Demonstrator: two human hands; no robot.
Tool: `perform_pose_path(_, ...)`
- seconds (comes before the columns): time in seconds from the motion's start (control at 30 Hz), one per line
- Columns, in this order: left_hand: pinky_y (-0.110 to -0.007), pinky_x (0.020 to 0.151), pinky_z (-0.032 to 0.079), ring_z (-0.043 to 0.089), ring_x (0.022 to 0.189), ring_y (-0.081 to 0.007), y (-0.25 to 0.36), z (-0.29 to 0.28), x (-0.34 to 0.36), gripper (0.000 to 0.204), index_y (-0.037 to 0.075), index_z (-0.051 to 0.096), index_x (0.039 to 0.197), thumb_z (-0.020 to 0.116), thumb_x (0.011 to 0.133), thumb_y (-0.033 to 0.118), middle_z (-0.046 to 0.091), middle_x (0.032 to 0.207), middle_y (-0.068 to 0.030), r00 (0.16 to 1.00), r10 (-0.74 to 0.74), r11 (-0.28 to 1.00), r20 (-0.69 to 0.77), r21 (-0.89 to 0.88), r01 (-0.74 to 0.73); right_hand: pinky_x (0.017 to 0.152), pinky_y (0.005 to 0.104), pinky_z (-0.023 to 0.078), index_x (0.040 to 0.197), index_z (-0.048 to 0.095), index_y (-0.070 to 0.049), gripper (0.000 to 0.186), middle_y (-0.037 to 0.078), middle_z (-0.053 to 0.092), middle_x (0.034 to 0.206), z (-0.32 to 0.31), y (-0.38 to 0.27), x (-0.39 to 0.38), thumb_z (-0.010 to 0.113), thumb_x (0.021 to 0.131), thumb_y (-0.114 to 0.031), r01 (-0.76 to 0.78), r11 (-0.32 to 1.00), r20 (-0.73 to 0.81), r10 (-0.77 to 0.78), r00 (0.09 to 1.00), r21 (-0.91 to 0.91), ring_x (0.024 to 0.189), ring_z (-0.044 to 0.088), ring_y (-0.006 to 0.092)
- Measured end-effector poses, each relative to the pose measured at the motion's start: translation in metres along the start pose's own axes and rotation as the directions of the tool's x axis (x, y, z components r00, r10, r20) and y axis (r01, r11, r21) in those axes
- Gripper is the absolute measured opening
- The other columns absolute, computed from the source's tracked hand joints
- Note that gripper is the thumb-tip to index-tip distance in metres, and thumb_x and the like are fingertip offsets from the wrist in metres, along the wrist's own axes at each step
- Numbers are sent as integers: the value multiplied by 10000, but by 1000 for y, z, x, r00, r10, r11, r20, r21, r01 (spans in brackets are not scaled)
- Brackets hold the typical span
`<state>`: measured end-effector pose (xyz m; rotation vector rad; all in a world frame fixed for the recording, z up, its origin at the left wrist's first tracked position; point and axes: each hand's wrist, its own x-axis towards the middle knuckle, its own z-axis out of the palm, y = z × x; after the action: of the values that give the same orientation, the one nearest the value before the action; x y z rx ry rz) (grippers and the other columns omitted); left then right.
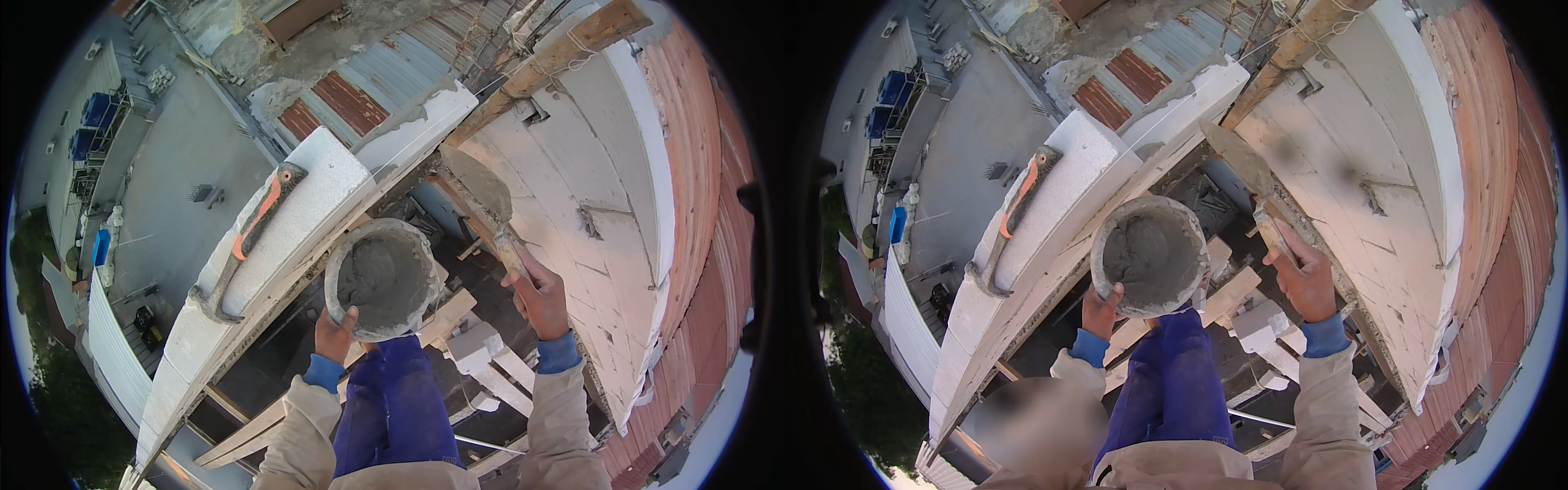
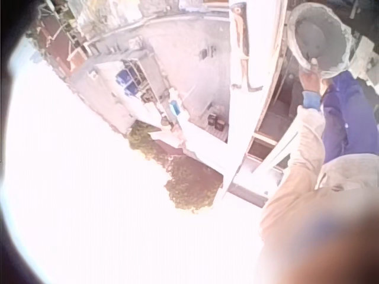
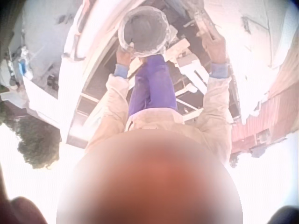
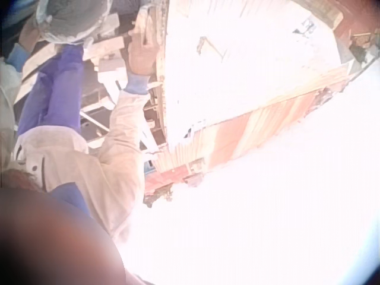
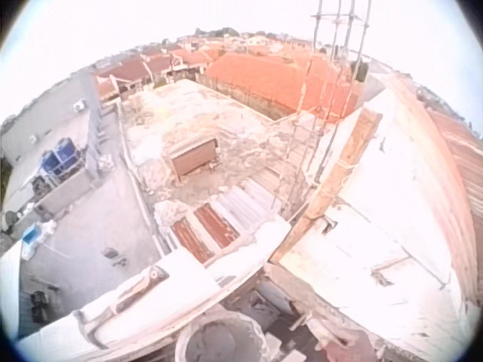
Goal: The person carries white bricks to a wall under construction, applies mortar with a trowel, and places the bricks into position. They use a hammer to tap the bricks into alignment and continue the process with additional bricks.
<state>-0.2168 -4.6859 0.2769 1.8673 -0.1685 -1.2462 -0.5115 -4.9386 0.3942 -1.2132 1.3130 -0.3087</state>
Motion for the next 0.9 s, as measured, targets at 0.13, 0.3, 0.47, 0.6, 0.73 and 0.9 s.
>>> perform_pose_path(0.13,-342,843,540,662,966,-181,-10,-5,-12,474,-31,604,1268,748,963,303,709,1045,-96,997,72,988,-13,141,-70,807,485,561,1434,618,-187,495,164,732,1040,8,-63,105,683,949,-265,192,417,-60,-520,852,-888,957,724,348)
perform_pose_path(0.3,-336,851,513,636,946,-163,-30,-16,-27,426,-38,618,1240,741,968,266,704,1023,-74,998,59,987,-26,153,-54,844,509,566,1425,607,-323,443,140,701,1084,28,-98,177,577,988,-256,-11,148,-78,-458,886,-989,962,714,376)
perform_pose_path(0.47,-337,845,518,639,943,-157,-51,-18,-35,395,-37,621,1244,731,966,222,707,1026,-72,998,35,989,-56,146,-27,865,500,562,1390,632,-325,416,138,708,1090,52,-100,199,582,984,-248,71,90,34,-361,932,-993,993,710,376)
perform_pose_path(0.6,-343,845,522,653,936,-166,-53,-15,-37,416,-35,622,1256,742,958,229,715,1025,-83,998,48,994,-38,100,-44,870,499,560,1351,670,-298,393,141,721,1058,71,-100,186,629,961,-278,367,125,293,-394,871,-922,998,708,359)
perform_pose_path(0.73,-347,845,522,657,921,-174,-49,-15,-38,457,-30,626,1267,763,943,262,716,997,-91,1000,0,994,-17,106,2,878,499,554,1354,676,-250,410,146,731,1075,65,-97,173,667,945,-279,309,336,99,-519,849,-890,1002,702,360)
perform_pose_path(0.9,-339,778,517,634,847,-160,-41,-12,-32,413,-33,641,1166,767,941,290,699,928,-75,995,95,994,-11,53,-95,926,382,544,1391,646,-88,464,155,749,1148,15,-74,125,714,948,-206,191,753,-163,-369,915,-630,1036,727,291)
